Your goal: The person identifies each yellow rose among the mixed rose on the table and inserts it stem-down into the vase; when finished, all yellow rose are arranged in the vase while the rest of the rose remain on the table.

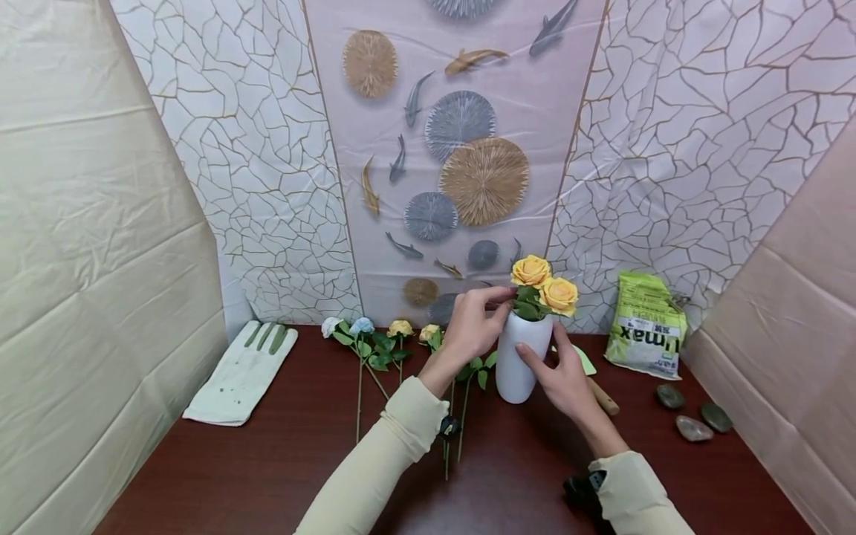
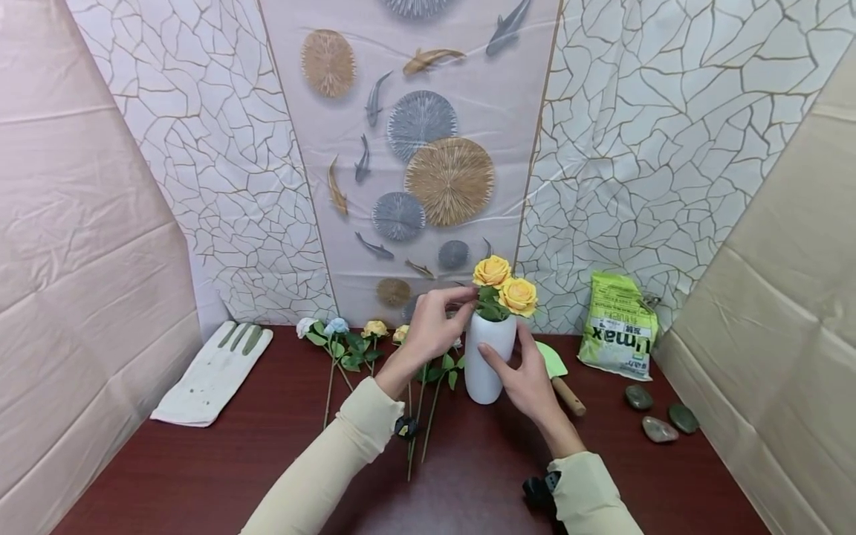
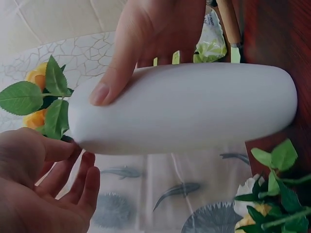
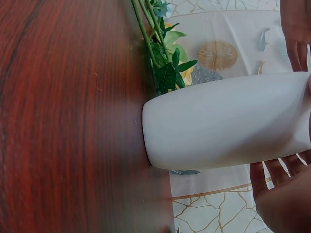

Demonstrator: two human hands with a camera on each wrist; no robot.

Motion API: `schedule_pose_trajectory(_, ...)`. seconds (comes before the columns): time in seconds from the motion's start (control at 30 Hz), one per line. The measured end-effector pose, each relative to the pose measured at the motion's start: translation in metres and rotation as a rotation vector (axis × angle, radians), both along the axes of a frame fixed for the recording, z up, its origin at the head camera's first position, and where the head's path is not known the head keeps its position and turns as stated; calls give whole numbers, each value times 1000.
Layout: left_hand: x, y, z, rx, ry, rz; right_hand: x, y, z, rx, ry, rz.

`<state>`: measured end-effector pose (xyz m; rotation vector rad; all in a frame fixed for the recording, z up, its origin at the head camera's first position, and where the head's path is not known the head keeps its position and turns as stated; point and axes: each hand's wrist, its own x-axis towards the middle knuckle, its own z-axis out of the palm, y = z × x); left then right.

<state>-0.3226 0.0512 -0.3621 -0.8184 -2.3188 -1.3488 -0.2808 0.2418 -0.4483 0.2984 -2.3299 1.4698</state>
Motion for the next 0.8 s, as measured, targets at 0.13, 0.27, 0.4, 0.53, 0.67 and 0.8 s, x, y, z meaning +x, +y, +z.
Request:
schedule_pose_trajectory(0.13, 6, -16, -4, 9, 48, -31, 0, 0, 0, -10, 6, 4)
schedule_pose_trajectory(0.27, 12, -42, -12, 7, 45, -29, -1, 0, -1, -21, -3, 5)
schedule_pose_trajectory(0.4, 14, -76, -29, 17, 30, 1, -2, -2, -2, -23, -14, 4)
schedule_pose_trajectory(0.53, 13, -107, -52, 17, -37, 70, -2, -3, -2, -24, -20, 2)
schedule_pose_trajectory(0.67, 11, -130, -71, 4, -137, 164, -2, -2, -3, -27, -18, 4)
schedule_pose_trajectory(0.8, 10, -144, -87, -12, -236, 241, 0, 0, -3, -28, -22, 3)
